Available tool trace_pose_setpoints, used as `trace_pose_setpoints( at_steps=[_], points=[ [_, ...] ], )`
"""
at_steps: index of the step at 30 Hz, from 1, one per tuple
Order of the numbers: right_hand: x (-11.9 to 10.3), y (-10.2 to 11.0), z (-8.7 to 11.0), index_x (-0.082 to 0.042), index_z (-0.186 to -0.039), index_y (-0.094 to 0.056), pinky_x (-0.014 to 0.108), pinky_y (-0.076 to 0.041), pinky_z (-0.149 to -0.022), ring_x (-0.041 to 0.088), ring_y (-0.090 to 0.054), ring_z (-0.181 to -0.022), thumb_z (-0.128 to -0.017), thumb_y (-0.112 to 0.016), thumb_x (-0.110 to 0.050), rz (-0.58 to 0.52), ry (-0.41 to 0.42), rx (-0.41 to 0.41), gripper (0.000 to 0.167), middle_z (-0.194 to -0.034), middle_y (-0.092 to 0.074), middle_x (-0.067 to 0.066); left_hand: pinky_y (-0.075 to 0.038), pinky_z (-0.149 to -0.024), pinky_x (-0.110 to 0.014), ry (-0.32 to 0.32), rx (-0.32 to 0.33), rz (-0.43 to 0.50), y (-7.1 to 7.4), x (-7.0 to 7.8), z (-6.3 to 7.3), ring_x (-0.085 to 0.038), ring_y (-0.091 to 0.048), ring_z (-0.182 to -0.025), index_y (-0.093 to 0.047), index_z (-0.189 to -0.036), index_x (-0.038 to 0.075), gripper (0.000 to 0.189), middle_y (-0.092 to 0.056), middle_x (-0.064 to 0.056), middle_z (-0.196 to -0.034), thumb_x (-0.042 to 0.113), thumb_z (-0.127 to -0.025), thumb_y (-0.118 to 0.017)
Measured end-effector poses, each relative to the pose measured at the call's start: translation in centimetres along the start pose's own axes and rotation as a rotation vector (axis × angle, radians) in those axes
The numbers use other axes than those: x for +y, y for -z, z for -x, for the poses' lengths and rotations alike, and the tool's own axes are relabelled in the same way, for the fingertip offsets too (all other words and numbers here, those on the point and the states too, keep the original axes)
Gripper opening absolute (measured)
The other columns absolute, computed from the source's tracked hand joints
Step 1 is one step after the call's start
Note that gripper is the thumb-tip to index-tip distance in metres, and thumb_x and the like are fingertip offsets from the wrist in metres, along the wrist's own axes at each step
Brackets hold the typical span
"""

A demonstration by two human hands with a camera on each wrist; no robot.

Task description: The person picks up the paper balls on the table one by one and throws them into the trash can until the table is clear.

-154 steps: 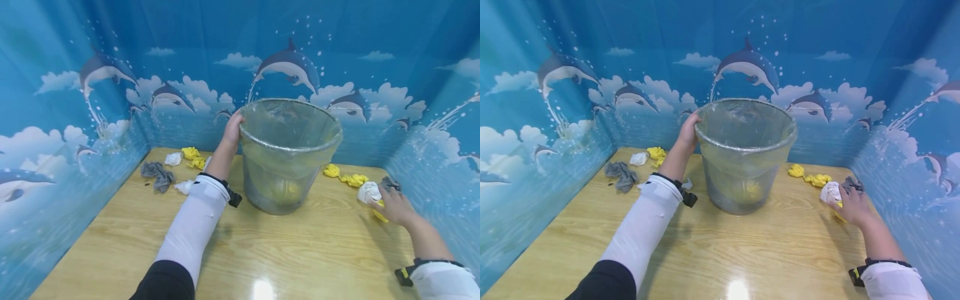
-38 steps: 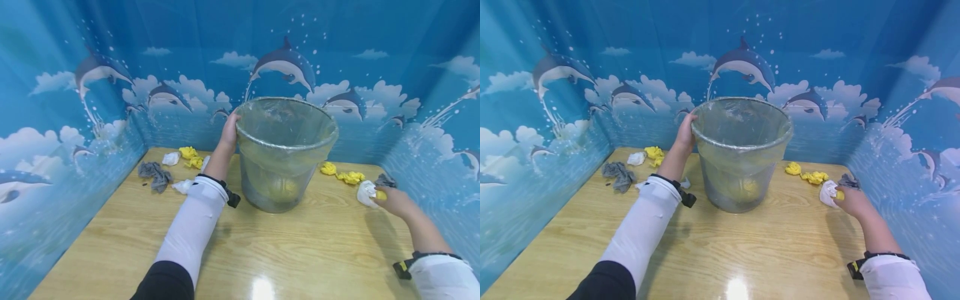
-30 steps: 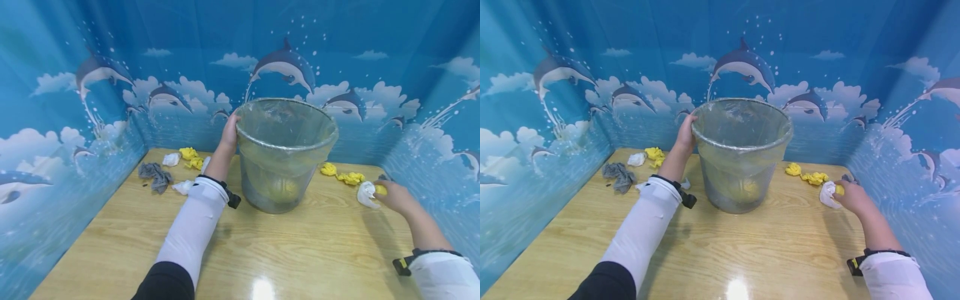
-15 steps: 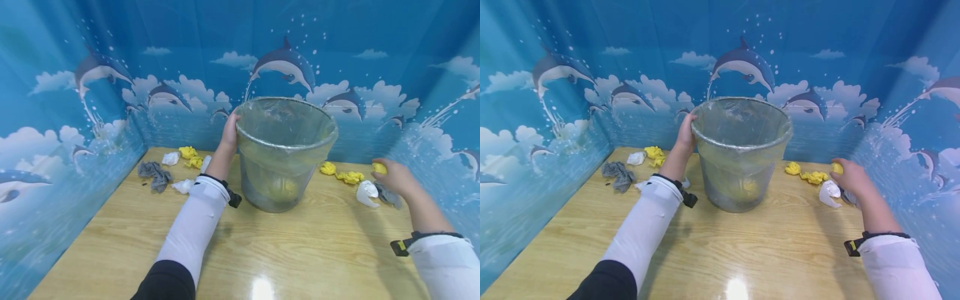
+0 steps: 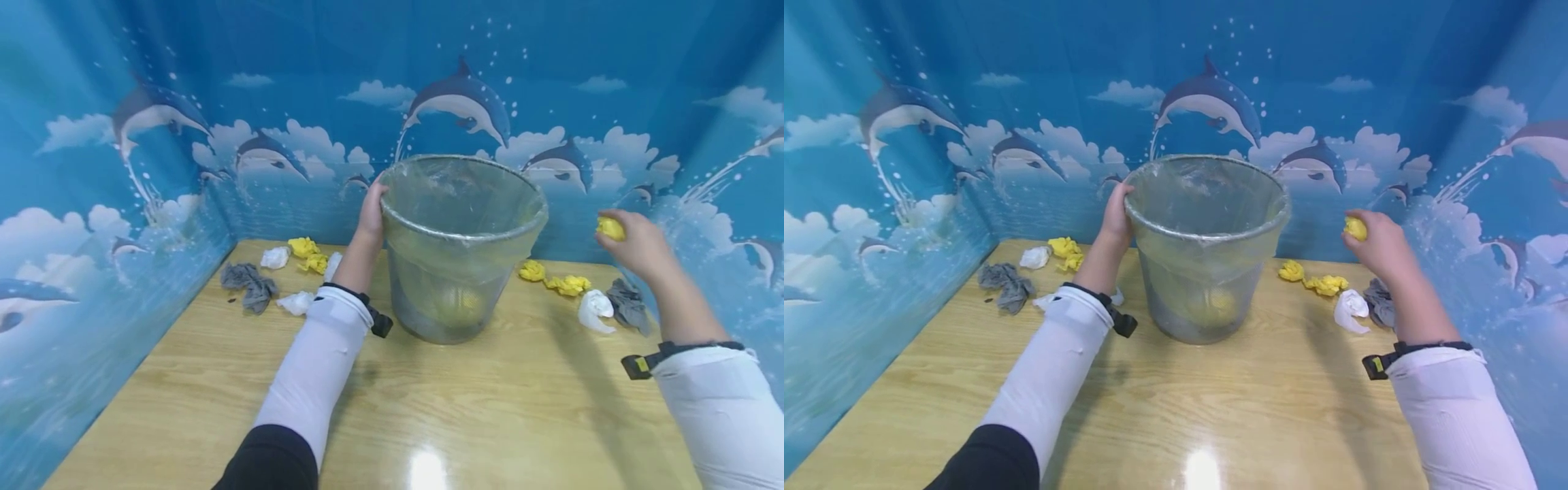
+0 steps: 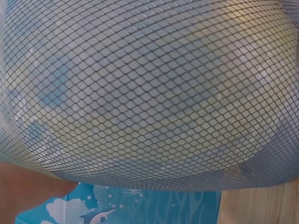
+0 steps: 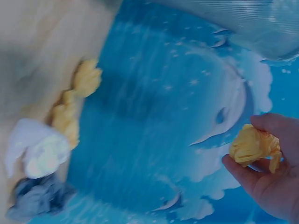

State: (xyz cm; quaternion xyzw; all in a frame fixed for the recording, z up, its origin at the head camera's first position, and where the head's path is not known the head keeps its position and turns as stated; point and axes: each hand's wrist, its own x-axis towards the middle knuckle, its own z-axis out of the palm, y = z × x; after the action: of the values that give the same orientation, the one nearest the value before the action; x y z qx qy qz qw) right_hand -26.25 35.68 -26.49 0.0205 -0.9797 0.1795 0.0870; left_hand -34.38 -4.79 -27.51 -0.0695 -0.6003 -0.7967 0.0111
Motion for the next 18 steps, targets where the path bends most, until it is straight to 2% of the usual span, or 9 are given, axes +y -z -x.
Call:
trace_pose_setpoints(
  at_steps=[3, 6, 11, 14, 18],
  points=[
    [-1.5, 0.8, -0.5, -0.004, -0.150, -0.030, 0.063, -0.043, -0.077, 0.057, -0.037, -0.116, -0.101, -0.043, -0.034, -0.028, 0.004, 0.077, 0.059, -0.144, -0.031, 0.038, -0.026, -0.116, -0.036, 0.008, 0.005, 0.000, -0.1, 0.0, 0.0, -0.020, -0.024, -0.146, -0.022, -0.155, 0.015, 0.063, -0.021, -0.001, -0.161, 0.022, -0.093, -0.030],
    [-3.2, 1.8, -1.1, -0.007, -0.151, -0.029, 0.062, -0.043, -0.077, 0.057, -0.037, -0.117, -0.101, -0.043, -0.034, -0.032, 0.026, 0.131, 0.058, -0.146, -0.032, 0.035, -0.025, -0.117, -0.037, 0.002, 0.004, 0.004, -0.1, 0.1, -0.1, -0.020, -0.023, -0.146, -0.022, -0.155, 0.015, 0.063, -0.021, -0.002, -0.161, 0.021, -0.093, -0.030],
    [-5.6, 3.1, -2.0, -0.010, -0.153, -0.028, 0.059, -0.046, -0.075, 0.054, -0.041, -0.116, -0.101, -0.044, -0.033, -0.036, 0.065, 0.139, 0.059, -0.148, -0.032, 0.033, -0.026, -0.116, -0.038, -0.015, -0.001, 0.014, -0.2, 0.1, -0.2, -0.021, -0.026, -0.145, -0.023, -0.155, 0.014, 0.063, -0.023, -0.004, -0.160, 0.020, -0.093, -0.030],
    [-6.8, 3.6, -2.4, -0.012, -0.153, -0.028, 0.063, -0.045, -0.082, 0.053, -0.039, -0.123, -0.101, -0.045, -0.033, -0.043, 0.086, 0.127, 0.058, -0.151, -0.030, 0.030, -0.027, -0.115, -0.037, -0.015, 0.002, 0.022, -0.2, 0.0, -0.2, -0.021, -0.028, -0.144, -0.023, -0.155, 0.013, 0.062, -0.025, -0.004, -0.160, 0.020, -0.093, -0.030],
    [-8.2, 3.8, -3.0, -0.012, -0.153, -0.029, 0.068, -0.038, -0.095, 0.052, -0.031, -0.134, -0.101, -0.046, -0.031, -0.073, 0.124, 0.134, 0.057, -0.155, -0.027, 0.025, -0.028, -0.115, -0.037, -0.013, 0.006, 0.029, -0.2, -0.1, -0.1, -0.021, -0.030, -0.142, -0.025, -0.154, 0.013, 0.061, -0.028, -0.003, -0.158, 0.020, -0.094, -0.030]
  ],
)
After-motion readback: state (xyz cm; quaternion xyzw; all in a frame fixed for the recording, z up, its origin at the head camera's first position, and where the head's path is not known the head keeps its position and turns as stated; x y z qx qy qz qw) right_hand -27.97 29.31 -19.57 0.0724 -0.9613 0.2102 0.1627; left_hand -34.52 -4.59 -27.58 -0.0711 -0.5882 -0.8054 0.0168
